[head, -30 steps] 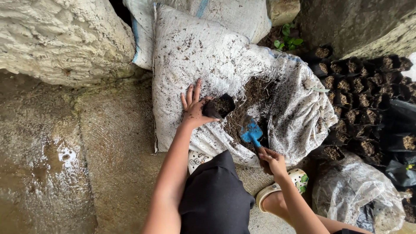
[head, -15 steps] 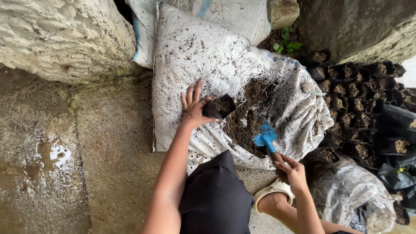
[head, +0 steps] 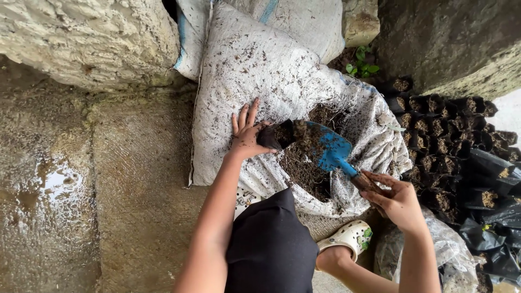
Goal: Filling small black plastic polybags with soil from a large sack using a hand trowel.
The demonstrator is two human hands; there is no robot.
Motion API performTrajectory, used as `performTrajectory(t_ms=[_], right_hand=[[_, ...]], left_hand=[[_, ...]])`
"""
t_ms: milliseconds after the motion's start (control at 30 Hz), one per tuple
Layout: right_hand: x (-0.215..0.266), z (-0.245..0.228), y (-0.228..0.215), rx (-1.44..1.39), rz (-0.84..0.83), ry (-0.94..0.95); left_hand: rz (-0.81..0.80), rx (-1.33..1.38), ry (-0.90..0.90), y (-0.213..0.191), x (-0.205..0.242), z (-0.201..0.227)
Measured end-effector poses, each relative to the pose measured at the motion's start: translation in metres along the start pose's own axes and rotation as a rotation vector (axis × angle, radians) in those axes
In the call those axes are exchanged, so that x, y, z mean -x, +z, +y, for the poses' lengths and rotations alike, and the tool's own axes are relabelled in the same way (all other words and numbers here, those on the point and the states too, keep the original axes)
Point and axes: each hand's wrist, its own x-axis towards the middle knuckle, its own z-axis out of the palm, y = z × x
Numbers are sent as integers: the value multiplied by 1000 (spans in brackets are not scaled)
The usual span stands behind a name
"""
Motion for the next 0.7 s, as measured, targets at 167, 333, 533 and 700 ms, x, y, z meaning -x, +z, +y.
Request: performTrajectory(t_ms=[167, 333, 533, 700], right_hand=[[-8, -60, 15, 335, -58, -42], [-14, -97, 36, 707, -94, -126], [5, -108, 49, 1089, -84, -274], [9, -80, 35, 1268, 92, -548]], left_hand=[[23, -90, 11, 18, -8, -16], [12, -64, 25, 16, -9, -16], [41, -19, 41, 9, -5, -10], [-38, -146, -66, 41, -30, -34]])
